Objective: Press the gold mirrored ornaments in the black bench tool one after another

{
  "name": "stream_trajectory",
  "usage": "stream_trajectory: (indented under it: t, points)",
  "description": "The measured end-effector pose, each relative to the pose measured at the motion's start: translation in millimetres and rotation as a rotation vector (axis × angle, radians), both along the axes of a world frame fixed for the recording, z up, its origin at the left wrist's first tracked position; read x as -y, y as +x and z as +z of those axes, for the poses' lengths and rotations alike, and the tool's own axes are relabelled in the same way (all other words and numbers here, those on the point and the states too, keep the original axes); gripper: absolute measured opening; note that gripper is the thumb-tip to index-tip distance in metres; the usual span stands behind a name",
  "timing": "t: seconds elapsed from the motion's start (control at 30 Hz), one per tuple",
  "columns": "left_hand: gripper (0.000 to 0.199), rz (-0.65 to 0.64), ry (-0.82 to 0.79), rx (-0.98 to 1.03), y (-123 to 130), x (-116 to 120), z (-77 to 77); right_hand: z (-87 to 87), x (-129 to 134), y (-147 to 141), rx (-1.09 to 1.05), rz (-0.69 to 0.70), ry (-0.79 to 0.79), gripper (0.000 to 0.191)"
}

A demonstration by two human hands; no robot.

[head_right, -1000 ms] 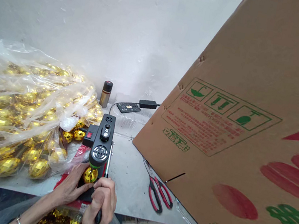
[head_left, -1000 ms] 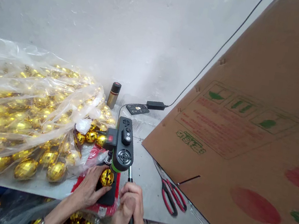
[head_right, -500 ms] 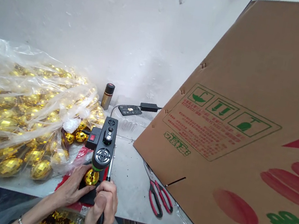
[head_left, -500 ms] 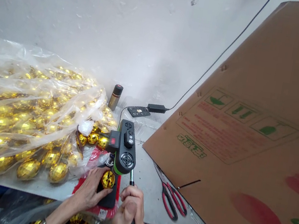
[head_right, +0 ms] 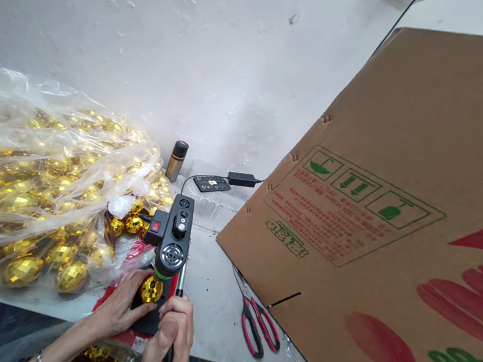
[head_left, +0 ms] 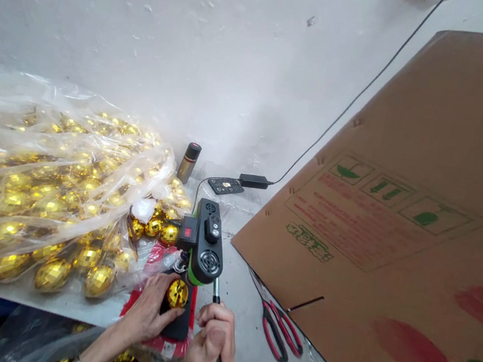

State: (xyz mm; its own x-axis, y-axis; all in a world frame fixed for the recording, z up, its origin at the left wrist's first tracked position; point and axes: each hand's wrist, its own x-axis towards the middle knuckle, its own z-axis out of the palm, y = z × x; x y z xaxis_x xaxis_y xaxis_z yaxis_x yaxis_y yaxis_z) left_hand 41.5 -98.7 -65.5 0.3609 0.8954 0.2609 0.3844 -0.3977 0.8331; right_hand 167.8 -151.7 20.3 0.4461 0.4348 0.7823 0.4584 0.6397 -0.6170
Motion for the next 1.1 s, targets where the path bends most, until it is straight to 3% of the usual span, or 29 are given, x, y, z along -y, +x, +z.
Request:
stream_trajectory:
  t: [0.43, 0.67, 0.77, 0.83, 0.93, 1.03, 1.1]
  points:
    - [0.051, -0.007, 0.007, 0.009, 1.7, -1.8, 1.7, -11.1, -1.2, -0.3, -0.057, 0.007, -0.046, 0.04]
    - [0.054, 0.003, 0.03, 0.025, 1.9, -2.5, -4.3, -23.9, 1.0, 0.7, 0.097, -0.082, -0.03, 0.038]
    - [0.053, 0.015, 0.035, 0.027, 1.7, -3.4, -1.1, -20.7, 1.2, 6.9, 0.175, -0.047, -0.006, 0.037]
    - [0.053, 0.022, 0.024, 0.022, 2.6, -4.8, 3.1, -6.1, 2.2, 11.2, 0.203, -0.018, -0.002, 0.036]
    - [0.055, 0.031, 0.003, 0.024, 5.0, -5.5, 7.5, 37.1, 2.8, 12.5, 0.11, 0.003, -0.1, 0.037]
    - [0.057, 0.068, 0.008, 0.038, 3.2, 2.4, 2.2, 84.3, 0.9, 8.3, 0.017, -0.007, -0.222, 0.042]
    - [0.059, 0.077, 0.037, 0.037, -3.6, 12.4, -5.2, 101.2, -0.3, 5.2, 0.015, -0.017, -0.237, 0.045]
